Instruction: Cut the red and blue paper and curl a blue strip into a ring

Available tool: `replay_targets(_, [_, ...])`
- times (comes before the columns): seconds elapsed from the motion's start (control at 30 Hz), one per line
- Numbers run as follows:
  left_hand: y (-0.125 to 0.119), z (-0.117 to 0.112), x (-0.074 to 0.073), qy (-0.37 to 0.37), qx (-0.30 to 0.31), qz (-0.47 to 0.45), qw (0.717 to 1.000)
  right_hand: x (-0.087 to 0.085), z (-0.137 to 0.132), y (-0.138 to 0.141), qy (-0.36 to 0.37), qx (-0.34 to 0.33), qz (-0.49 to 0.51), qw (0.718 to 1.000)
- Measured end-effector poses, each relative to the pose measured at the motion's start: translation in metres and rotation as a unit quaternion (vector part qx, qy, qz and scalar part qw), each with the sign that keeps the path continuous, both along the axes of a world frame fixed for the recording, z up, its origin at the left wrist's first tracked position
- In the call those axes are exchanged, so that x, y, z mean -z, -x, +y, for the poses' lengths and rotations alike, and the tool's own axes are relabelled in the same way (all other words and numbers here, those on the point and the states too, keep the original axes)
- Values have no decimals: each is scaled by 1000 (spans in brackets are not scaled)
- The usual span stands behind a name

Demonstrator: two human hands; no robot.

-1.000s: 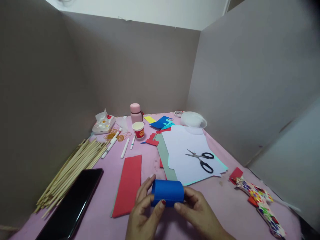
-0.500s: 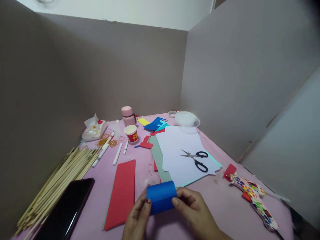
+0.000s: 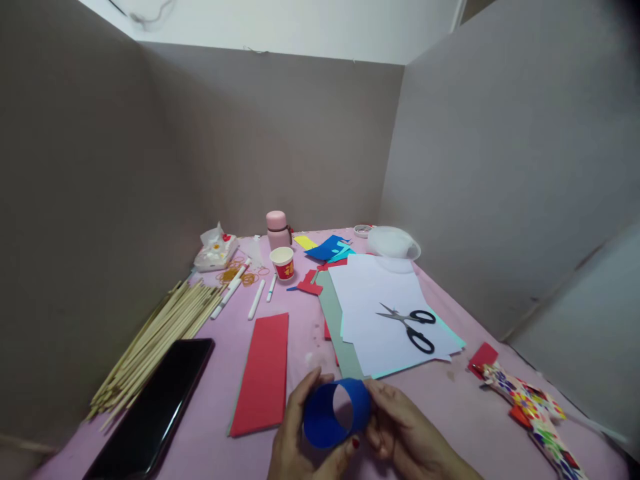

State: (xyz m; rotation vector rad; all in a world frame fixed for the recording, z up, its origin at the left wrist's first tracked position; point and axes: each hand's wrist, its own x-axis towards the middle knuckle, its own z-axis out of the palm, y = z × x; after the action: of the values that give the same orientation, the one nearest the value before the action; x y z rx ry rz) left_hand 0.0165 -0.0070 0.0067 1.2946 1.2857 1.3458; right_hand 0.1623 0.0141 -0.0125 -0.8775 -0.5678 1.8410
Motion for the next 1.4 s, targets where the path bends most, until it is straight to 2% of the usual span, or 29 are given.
replay_targets(0.1, [3, 2, 3, -17, -3, 33, 999, 6, 0, 1, -19, -13, -14, 1000])
replay_targets(0.3, [5, 4, 5, -95, 42, 84, 991, 9, 0, -1, -34, 11, -43, 998])
replay_targets(0.43, [11, 6, 6, -74, 60, 117, 989, 5, 3, -2, -32, 23, -76, 996])
replay_targets(0.57, [27, 17, 2, -62, 58, 158, 984, -5, 11, -5, -60, 50, -134, 988])
replay_targets(0.63, [39, 27, -4, -45, 38, 176, 983, -11, 16, -7, -78, 64, -155, 983])
replay_targets(0.77, [66, 47, -14, -31, -41, 176, 983, -20, 25, -7, -107, 65, -183, 975])
replay_targets(1.0, [111, 60, -21, -28, -112, 230, 966, -16, 27, 7, -114, 40, -185, 975])
replay_targets(1.1, [113, 68, -25, -25, -83, 259, 962, -15, 27, 8, -106, 42, -178, 977])
replay_targets(1.27, [91, 87, -32, -18, 13, 318, 948, -17, 32, -1, -106, 65, -166, 978])
replay_targets(1.4, [81, 100, -25, -12, 63, 382, 922, -14, 36, -13, -107, 87, -164, 977])
